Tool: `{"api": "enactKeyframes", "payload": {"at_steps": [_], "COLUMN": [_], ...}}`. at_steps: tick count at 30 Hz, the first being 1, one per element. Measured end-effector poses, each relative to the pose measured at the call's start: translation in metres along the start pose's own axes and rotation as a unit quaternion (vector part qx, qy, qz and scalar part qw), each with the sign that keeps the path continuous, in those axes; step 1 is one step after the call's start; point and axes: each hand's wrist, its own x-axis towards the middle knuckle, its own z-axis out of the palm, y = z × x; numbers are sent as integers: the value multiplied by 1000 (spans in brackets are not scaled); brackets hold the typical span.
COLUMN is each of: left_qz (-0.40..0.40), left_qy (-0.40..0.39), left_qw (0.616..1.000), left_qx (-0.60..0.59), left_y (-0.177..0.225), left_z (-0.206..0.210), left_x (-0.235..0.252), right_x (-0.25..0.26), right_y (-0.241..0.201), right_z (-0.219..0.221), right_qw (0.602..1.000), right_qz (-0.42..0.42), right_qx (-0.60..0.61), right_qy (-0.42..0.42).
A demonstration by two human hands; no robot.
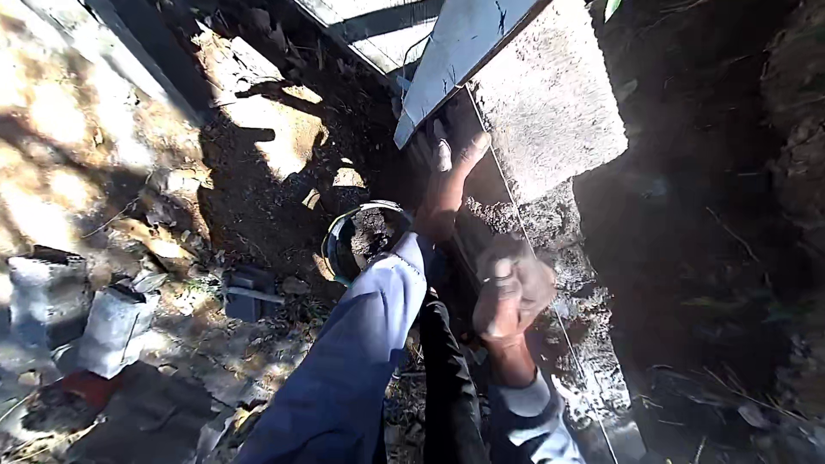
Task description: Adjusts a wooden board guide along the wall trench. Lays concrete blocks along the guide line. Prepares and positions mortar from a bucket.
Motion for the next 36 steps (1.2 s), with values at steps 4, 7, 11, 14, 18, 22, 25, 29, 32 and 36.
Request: {"api": "enactKeyframes", "payload": {"at_steps": [4, 7, 11, 14, 18, 22, 25, 29, 32, 36], "left_qz": [19, 6, -29, -75, -136, -138, -152, -142, -151, -156], "left_qy": [-36, -47, -59, -20, 8, 12, -19, 14, 60, 88], "left_qw": [998, 999, 996, 993, 980, 980, 981, 988, 987, 984], "left_qx": [-42, -21, 63, 90, 143, 141, 117, 60, 17, -6], "left_y": [-3, -17, -50, -71, -65, -42, -35, -45, -42, -34], "left_z": [-39, -90, -156, -176, -176, -141, -105, -61, -33, -16], "left_x": [3, 12, 9, 12, 9, 23, 34, 43, 38, 37], "right_x": [-122, -170, -205, -184, -168, -193, -197, -154, -131, -114], "right_y": [114, 188, 231, 242, 197, 109, 73, 68, 84, 112], "right_z": [63, 101, 143, 157, 123, 40, -2, 7, 19, 39], "right_qw": [809, 713, 684, 650, 681, 783, 873, 953, 952, 944], "right_qz": [423, 501, 510, 537, 569, 529, 433, 272, 241, 245], "right_qx": [-274, -314, -351, -335, -245, -180, -125, -134, -173, -191], "right_qy": [-303, -376, -387, -421, -390, -275, -186, -10, 72, 112]}}
